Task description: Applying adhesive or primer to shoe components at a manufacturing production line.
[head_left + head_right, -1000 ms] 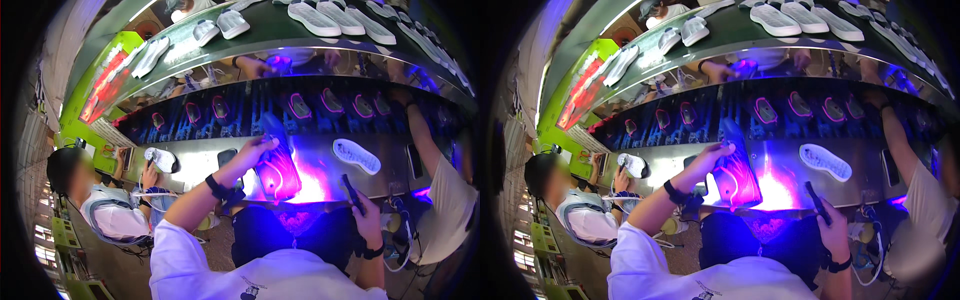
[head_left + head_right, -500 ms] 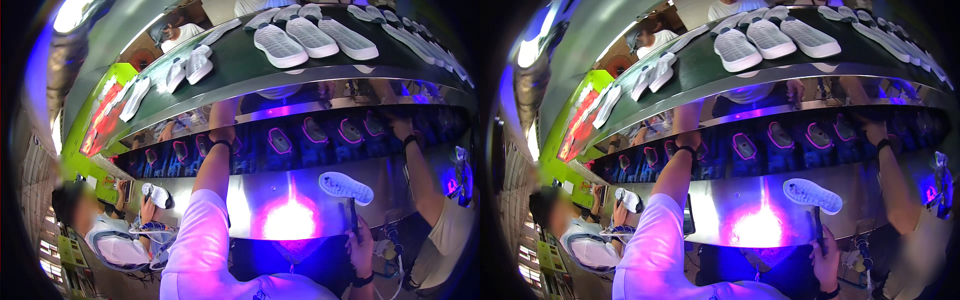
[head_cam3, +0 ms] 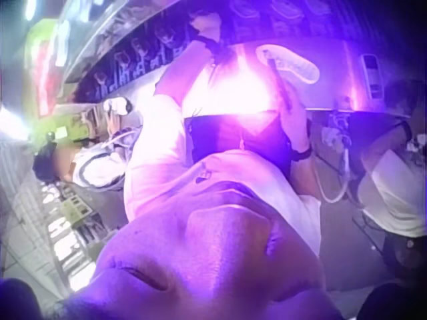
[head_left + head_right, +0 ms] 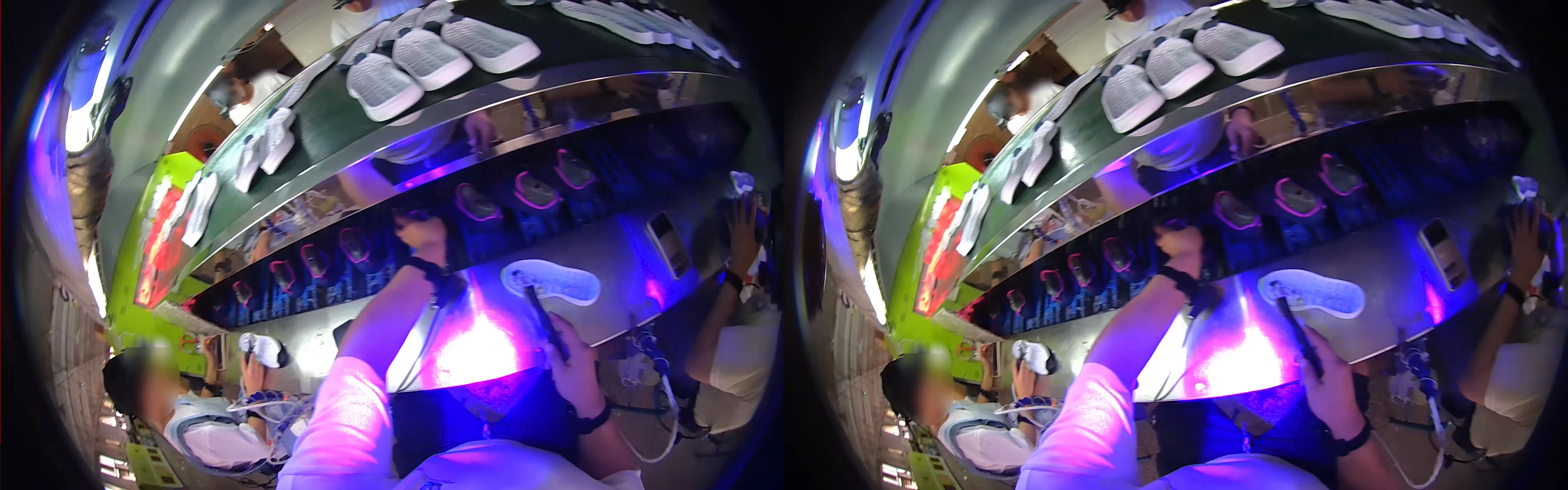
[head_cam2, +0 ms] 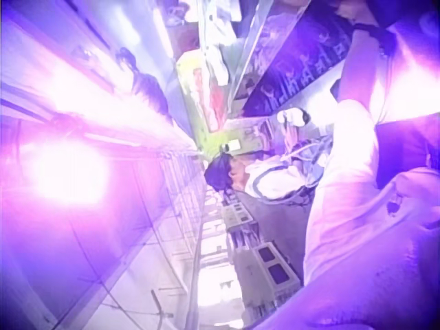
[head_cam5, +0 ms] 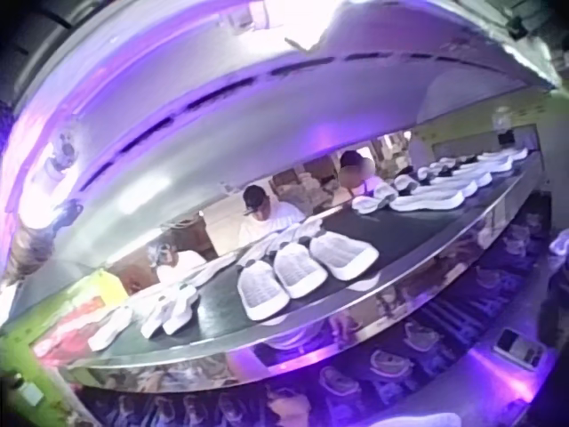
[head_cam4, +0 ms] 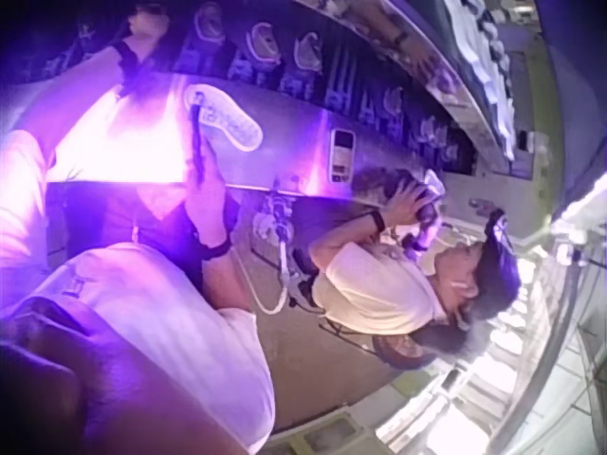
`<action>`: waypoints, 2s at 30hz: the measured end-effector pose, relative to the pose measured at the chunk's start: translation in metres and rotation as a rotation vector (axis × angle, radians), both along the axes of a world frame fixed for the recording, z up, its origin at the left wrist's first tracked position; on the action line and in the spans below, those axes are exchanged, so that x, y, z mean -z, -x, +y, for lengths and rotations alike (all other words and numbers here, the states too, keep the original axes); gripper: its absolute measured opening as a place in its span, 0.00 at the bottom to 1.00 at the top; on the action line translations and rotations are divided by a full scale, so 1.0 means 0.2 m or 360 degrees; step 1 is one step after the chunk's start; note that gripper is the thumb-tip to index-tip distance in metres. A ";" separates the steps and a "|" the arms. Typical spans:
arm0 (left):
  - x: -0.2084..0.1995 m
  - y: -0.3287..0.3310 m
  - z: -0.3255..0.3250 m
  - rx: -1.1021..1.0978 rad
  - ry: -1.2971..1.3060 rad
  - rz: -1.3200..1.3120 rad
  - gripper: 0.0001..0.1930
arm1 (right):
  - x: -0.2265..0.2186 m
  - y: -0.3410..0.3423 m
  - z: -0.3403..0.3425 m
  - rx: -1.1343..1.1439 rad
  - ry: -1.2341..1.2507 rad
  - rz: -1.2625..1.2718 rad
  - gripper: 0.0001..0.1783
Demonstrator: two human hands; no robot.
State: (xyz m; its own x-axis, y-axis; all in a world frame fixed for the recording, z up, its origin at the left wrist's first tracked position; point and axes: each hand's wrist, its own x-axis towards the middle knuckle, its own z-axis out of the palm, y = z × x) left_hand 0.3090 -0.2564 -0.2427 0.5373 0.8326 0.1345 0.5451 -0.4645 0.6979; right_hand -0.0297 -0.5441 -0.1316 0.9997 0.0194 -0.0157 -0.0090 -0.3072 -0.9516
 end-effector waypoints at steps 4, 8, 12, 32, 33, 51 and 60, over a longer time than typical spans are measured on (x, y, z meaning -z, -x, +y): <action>0.02 -0.05 0.37 0.0238 -0.0043 -0.0519 0.44 | -0.07 0.06 -0.04 0.0089 -0.0286 0.0180 0.29; -0.20 0.01 0.42 0.0599 0.0219 -0.0153 0.44 | -0.03 0.09 -0.14 0.0214 -0.0390 0.0265 0.30; -0.35 0.01 0.24 0.0615 -0.0746 0.0039 0.48 | -0.02 0.08 -0.19 0.0171 -0.0385 0.0235 0.30; -0.61 1.18 0.11 0.1615 0.1275 -0.0002 0.32 | 0.05 0.24 -0.25 0.0354 -0.0204 0.0110 0.20; -0.63 1.38 0.11 0.1781 0.1159 0.0000 0.35 | 0.04 0.22 -0.25 0.0317 -0.0179 0.0100 0.21; -0.36 1.71 -0.37 0.2219 -0.1899 0.0279 0.33 | -0.37 0.47 -0.21 0.0345 -0.0580 0.0011 0.15; -0.94 1.80 -0.04 0.1939 0.0315 -0.0570 0.49 | -0.33 0.43 -0.18 0.0206 -0.0166 -0.0033 0.16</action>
